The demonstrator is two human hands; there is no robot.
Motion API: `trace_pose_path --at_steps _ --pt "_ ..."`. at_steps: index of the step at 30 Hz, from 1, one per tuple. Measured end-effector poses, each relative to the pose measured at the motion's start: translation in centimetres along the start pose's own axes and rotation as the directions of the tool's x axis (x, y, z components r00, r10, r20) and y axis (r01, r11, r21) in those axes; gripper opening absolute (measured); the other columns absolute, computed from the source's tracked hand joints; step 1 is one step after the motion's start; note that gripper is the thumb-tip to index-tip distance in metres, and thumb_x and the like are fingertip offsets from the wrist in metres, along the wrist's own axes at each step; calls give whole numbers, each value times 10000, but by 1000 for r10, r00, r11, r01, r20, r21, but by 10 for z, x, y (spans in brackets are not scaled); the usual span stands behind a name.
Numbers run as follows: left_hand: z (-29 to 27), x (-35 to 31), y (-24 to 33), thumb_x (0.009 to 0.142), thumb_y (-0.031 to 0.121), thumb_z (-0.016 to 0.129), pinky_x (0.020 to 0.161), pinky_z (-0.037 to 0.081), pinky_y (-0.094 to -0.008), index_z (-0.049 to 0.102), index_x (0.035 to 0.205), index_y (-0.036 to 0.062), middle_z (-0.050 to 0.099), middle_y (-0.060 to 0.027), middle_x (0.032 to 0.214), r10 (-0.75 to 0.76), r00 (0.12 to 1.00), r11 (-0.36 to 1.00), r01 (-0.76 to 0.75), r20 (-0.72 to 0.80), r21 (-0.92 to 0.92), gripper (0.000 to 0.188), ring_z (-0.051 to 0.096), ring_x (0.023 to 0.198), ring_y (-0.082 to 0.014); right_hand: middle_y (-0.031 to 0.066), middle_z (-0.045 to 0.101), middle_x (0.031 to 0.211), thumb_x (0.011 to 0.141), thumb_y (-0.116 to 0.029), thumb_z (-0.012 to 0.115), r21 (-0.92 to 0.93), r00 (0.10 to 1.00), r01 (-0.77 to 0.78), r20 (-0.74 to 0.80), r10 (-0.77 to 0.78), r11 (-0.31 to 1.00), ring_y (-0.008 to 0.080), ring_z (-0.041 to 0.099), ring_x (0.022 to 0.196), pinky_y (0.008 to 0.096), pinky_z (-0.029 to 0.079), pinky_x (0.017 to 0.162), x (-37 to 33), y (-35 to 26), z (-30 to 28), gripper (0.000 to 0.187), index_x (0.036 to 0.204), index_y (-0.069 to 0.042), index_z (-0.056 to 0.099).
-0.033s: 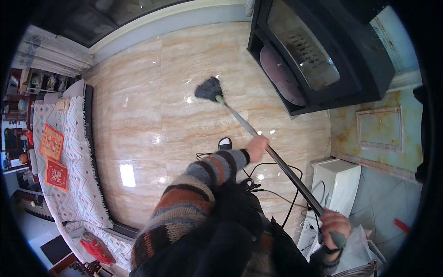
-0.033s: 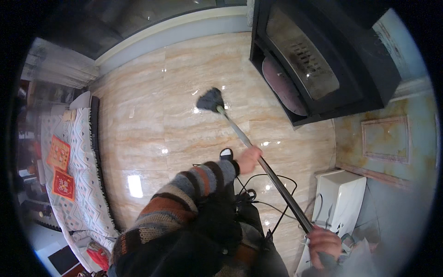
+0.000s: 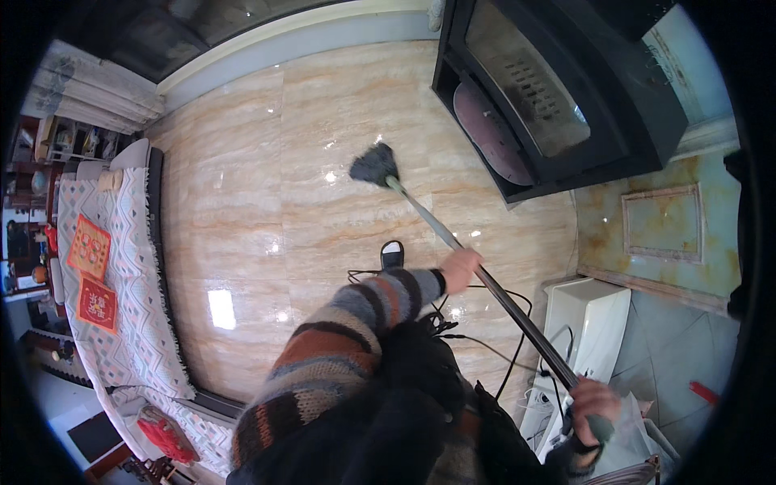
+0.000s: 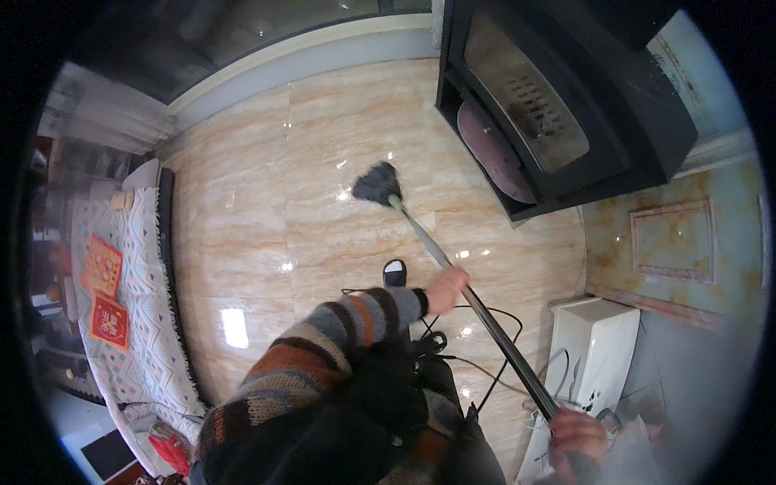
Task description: The person mops a tiled floor in a living room using a mop with a long handle. They move around furniture, including a sofa and a small stool, and continue mopping into an adjacent room.
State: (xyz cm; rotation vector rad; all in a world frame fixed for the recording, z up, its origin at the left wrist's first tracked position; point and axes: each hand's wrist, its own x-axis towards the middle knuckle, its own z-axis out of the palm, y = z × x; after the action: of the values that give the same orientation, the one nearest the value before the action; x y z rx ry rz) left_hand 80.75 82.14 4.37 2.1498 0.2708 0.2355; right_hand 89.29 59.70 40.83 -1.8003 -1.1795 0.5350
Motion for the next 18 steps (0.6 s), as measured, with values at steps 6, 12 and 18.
trace_pose_path --at_steps 6,12,18 --pt "145 -36 161 763 112 453 689 418 -437 489 858 63 537 -162 832 331 876 930 -238 350 -281 112 522 813 -349 81 512 641 754 -142 511 7 981 187 61 -187 982 215 525 635 361 449 655 -118 -74 -82 148 640 -61 465" --pt "236 -63 236 696 116 517 671 425 -424 523 827 38 555 -174 840 711 525 694 -424 467 -581 152 526 833 -358 79 481 626 743 -131 500 -56 924 207 -317 -214 977 210 495 614 341 429 610 -199 -87 -89 122 654 -62 452" --pt "269 -72 250 687 90 532 678 430 -409 546 857 74 583 -167 850 615 471 784 -279 632 -555 172 549 830 -342 76 450 611 732 -120 489 -75 731 152 -662 -163 986 206 464 593 321 410 566 -250 -67 -81 98 669 -63 439"
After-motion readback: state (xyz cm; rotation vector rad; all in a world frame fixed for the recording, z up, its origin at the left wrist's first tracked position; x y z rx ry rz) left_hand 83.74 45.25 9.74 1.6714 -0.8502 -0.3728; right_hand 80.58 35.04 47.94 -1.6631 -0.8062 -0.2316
